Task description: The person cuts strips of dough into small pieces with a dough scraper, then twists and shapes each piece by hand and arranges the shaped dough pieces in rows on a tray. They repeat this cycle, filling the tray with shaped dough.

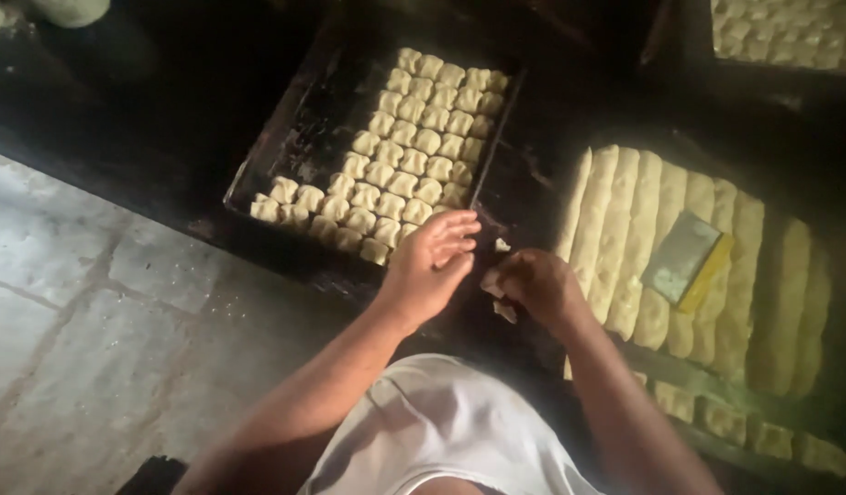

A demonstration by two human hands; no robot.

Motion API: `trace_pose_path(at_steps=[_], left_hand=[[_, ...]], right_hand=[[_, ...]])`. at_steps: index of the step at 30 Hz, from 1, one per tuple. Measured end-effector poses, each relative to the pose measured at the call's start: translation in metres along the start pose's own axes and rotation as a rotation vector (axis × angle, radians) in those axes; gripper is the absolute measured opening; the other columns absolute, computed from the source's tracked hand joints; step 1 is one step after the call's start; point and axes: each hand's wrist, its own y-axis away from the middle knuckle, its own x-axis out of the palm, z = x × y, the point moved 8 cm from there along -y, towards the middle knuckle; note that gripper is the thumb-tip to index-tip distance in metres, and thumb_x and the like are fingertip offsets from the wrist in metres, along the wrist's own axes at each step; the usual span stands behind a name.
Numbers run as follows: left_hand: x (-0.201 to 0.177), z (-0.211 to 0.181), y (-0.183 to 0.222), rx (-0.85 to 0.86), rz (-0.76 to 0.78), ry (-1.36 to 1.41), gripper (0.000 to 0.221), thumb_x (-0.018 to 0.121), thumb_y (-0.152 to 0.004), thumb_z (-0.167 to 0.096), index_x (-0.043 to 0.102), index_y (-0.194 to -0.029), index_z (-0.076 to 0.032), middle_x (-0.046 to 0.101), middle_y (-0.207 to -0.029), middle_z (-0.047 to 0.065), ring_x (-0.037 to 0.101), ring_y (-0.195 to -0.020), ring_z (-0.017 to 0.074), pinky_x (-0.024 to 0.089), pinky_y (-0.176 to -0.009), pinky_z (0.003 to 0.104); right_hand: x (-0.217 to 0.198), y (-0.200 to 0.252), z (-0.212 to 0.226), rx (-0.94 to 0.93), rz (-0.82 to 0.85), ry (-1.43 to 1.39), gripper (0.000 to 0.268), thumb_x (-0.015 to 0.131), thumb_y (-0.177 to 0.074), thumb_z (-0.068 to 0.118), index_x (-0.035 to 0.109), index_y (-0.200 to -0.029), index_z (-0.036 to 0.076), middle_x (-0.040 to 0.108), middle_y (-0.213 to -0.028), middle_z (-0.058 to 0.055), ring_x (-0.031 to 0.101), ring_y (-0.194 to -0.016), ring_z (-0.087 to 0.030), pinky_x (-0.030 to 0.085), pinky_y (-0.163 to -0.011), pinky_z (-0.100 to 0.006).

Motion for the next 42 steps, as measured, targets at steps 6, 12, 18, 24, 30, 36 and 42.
trace_pose_path(at_steps=[6, 12, 18, 24, 30, 36, 42], left_hand=[[-0.085, -0.001, 0.014, 0.045, -0.181, 0.037, 0.029, 0.066, -0.093, -0.004, 0.067, -0.122, -0.002, 0.076, -0.115, 0.010, 0.074, -0.095, 0.0118, 0.057, -0.076, 0.024], [-0.164, -0.005, 0.028, 0.140, -0.306, 0.123, 0.024, 0.064, -0.096, 0.001, 0.066, -0.120, 0.000, 0.074, -0.113, 0.007, 0.070, -0.100, 0.0077, 0.059, -0.084, 0.023], [-0.240, -0.014, 0.035, 0.096, -0.499, -0.286, 0.021, 0.068, -0.095, 0.000, 0.070, -0.115, -0.004, 0.078, -0.104, 0.007, 0.072, -0.086, 0.0089, 0.056, -0.074, 0.024], [-0.259, -0.026, 0.016, 0.291, -0.493, -0.631, 0.024, 0.073, -0.091, -0.005, 0.070, -0.116, -0.004, 0.074, -0.110, 0.013, 0.071, -0.099, 0.0273, 0.058, -0.087, 0.037], [-0.255, -0.017, -0.018, 0.404, -0.386, -0.787, 0.021, 0.070, -0.096, -0.009, 0.070, -0.116, -0.002, 0.071, -0.115, 0.014, 0.065, -0.108, 0.0346, 0.055, -0.094, 0.043], [-0.231, 0.001, -0.064, 0.278, -0.044, -0.927, 0.022, 0.068, -0.078, 0.000, 0.074, -0.098, -0.006, 0.073, -0.111, 0.013, 0.067, -0.108, 0.0347, 0.055, -0.093, 0.043], [-0.219, 0.038, -0.088, 0.253, 0.066, -0.896, 0.033, 0.061, -0.079, 0.003, 0.074, -0.109, -0.005, 0.073, -0.114, 0.012, 0.070, -0.107, 0.0313, 0.056, -0.092, 0.042]], right_hand=[[0.003, -0.007, -0.023, 0.107, 0.038, 0.094, 0.012, 0.065, -0.097, 0.005, 0.075, -0.100, 0.000, 0.063, -0.090, -0.023, 0.061, -0.078, -0.039, 0.049, -0.069, -0.041], [0.013, 0.000, 0.027, 0.306, 0.095, 0.314, 0.018, 0.071, -0.093, 0.017, 0.078, -0.108, 0.011, 0.081, -0.092, -0.008, 0.075, -0.083, -0.019, 0.058, -0.069, -0.034], [0.017, -0.051, 0.061, 0.162, 0.017, 0.164, 0.030, 0.076, -0.087, 0.019, 0.072, -0.116, 0.013, 0.081, -0.102, -0.006, 0.077, -0.092, -0.016, 0.062, -0.079, -0.032], [0.129, -0.125, 0.204, 0.115, 0.118, 0.364, 0.032, 0.080, -0.085, 0.035, 0.074, -0.109, 0.015, 0.077, -0.108, -0.003, 0.075, -0.092, -0.019, 0.059, -0.078, -0.038], [0.193, -0.165, 0.230, -0.515, -0.016, 0.717, 0.030, 0.079, -0.088, 0.031, 0.075, -0.112, 0.013, 0.077, -0.102, -0.012, 0.069, -0.100, -0.032, 0.053, -0.086, -0.044], [0.114, -0.141, 0.207, -0.121, -0.073, 0.508, 0.036, 0.073, -0.097, 0.033, 0.072, -0.132, 0.022, 0.068, -0.129, -0.012, 0.065, -0.112, -0.027, 0.054, -0.090, -0.043], [0.024, -0.077, 0.138, -0.047, -0.237, 0.768, 0.024, 0.067, -0.104, 0.035, 0.075, -0.126, 0.030, 0.076, -0.111, -0.006, 0.073, -0.093, -0.023, 0.060, -0.078, -0.039]])
